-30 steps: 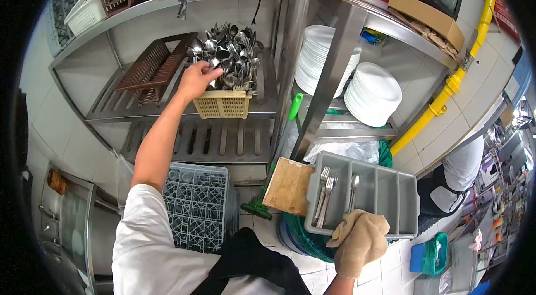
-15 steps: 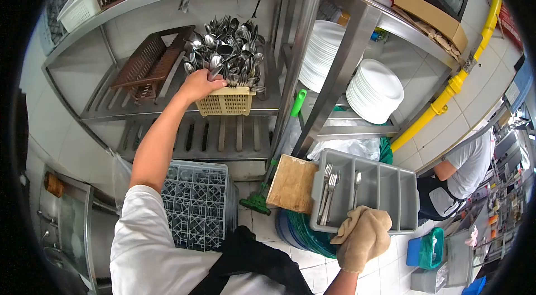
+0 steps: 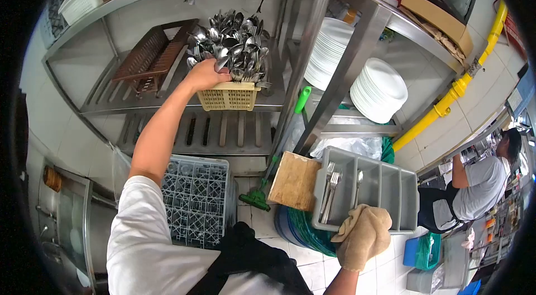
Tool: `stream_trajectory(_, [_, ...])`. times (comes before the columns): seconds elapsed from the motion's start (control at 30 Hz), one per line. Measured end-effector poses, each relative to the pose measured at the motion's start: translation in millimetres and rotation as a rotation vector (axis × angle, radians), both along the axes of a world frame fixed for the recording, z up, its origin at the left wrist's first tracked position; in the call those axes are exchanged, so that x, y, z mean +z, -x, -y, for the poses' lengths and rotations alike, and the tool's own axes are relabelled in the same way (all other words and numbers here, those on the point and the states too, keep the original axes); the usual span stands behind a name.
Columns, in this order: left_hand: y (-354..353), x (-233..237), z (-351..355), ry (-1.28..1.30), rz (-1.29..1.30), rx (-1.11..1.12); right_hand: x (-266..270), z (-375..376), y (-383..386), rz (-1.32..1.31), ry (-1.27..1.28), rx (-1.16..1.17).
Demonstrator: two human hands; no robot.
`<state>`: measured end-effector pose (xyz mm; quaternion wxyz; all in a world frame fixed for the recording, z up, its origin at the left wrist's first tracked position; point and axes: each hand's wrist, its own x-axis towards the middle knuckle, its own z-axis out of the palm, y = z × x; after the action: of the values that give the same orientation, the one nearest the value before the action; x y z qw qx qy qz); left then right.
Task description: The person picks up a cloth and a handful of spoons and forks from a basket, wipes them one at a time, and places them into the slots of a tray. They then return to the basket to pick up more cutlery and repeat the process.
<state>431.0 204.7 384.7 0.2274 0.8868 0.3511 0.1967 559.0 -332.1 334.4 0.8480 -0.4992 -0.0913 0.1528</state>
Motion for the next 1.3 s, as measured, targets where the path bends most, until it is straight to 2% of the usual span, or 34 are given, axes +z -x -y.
stream_trajectory(0.13, [-9, -3, 6, 0.016, -0.025, 0.110, 0, 2, 1, -0.020, 0.003, -0.049])
stream_trajectory(0.27, [-4, -1, 1, 0.076, 0.014, 0.030, -6, 2, 7, -0.054, 0.024, -0.053])
stream_trajectory(0.53, [-2, -2, 1, 0.041, 0.056, 0.127, -2, -3, 10, -0.009, 0.111, -0.163])
stream_trajectory(0.6, [3, -5, -3, 0.221, 0.297, -0.100, -2, -3, 10, -0.007, 0.111, -0.175])
stream_trajectory(0.63, [3, -7, -4, 0.298, 0.351, -0.063, -1, -4, 10, -0.007, 0.111, -0.178])
stream_trajectory(0.8, [9, 0, -2, 0.439, 0.287, -0.179, 0, -5, 10, -0.002, 0.107, -0.188])
stream_trajectory(0.9, [7, 2, -12, 0.536, 0.157, -0.294, 0, -7, 10, 0.008, 0.101, -0.208])
stream_trajectory(1.0, [9, -2, -13, 0.529, 0.132, -0.357, -1, -6, 9, 0.013, 0.092, -0.230])
stream_trajectory(1.2, [12, -2, -9, 0.452, 0.121, -0.296, 18, -17, 21, 0.042, 0.176, -0.256])
stream_trajectory(1.3, [11, 2, -8, 0.590, 0.139, -0.369, 23, -24, 22, 0.127, 0.229, -0.362])
